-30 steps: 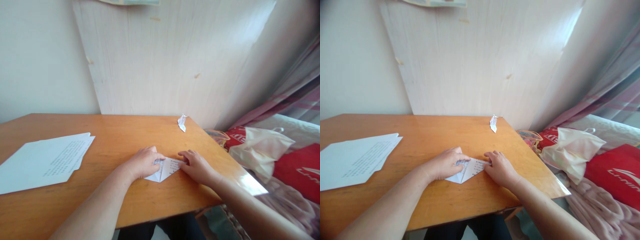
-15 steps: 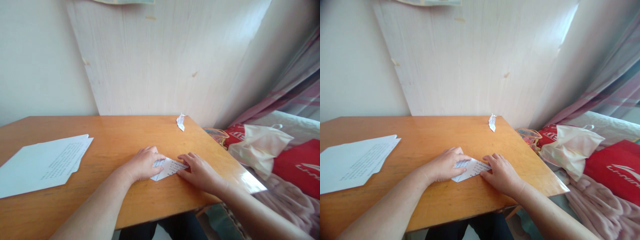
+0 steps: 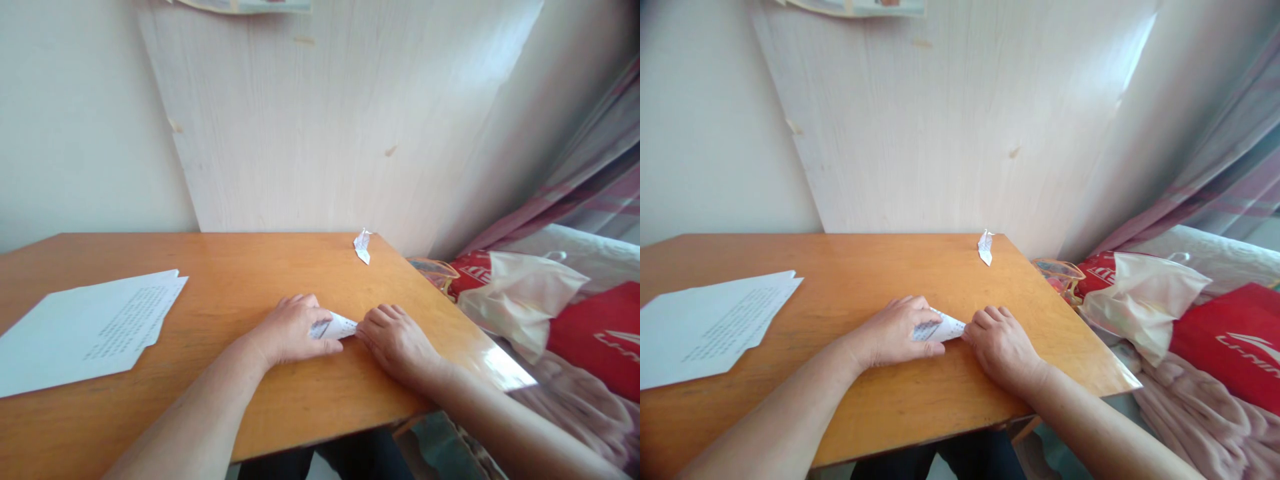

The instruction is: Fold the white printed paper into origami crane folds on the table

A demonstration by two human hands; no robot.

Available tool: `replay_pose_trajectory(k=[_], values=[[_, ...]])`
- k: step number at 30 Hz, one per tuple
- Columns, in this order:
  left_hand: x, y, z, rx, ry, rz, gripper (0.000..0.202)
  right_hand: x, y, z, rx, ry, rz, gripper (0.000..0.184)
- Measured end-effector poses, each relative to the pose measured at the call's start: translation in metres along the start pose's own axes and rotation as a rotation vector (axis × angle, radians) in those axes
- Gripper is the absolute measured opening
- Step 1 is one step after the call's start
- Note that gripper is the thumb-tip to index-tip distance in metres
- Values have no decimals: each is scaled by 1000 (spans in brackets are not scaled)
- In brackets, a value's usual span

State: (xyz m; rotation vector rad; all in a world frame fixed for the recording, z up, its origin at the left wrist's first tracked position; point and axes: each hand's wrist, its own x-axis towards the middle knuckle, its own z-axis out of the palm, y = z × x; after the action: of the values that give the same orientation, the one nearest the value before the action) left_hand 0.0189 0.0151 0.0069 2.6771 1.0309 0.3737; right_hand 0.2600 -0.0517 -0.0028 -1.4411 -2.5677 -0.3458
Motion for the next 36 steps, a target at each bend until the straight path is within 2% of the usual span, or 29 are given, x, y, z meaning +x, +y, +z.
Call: replay_pose_trajectory(k=[1,3,4,6,8,10,12,15,18,20,23,27,30,33,36], values=[[1,1,0,-4,22,16,45,2,1,0,-8,27,-2,23],[3,2,-1,-2,106,53,31,5,2,-3,10,109,18,23],[4,2,-1,-5,162,63,22,7,2,-4,41,174,37,21],[6,1,-2,-57,280,48,24,12,3,-6,147,367,95,19],[7,0,-5,-203,385,-18,28,18,5,-7,289,576,183,39],[7,0,-8,-452,454,-107,27,24,6,-6,459,682,266,53],[6,1,-10,-777,483,-168,28,30,5,-3,651,656,331,57],[7,4,-9,-1223,483,-177,32,37,-2,4,957,495,403,62],[10,6,-6,-1401,476,-221,29,42,-11,11,1245,308,445,65],[11,6,-3,-1386,457,-282,29,44,-13,15,1330,230,483,63],[11,2,2,-1224,381,-378,33,43,-10,21,1303,189,522,60],[8,-10,9,-755,253,-467,56,38,1,31,1235,79,527,58],[7,-19,13,-447,245,-440,70,35,6,39,1181,40,517,56],[6,-23,15,-289,239,-294,47,35,8,42,1139,46,521,55],[6,-24,15,-252,141,-197,24,32,8,36,1041,56,517,51]])
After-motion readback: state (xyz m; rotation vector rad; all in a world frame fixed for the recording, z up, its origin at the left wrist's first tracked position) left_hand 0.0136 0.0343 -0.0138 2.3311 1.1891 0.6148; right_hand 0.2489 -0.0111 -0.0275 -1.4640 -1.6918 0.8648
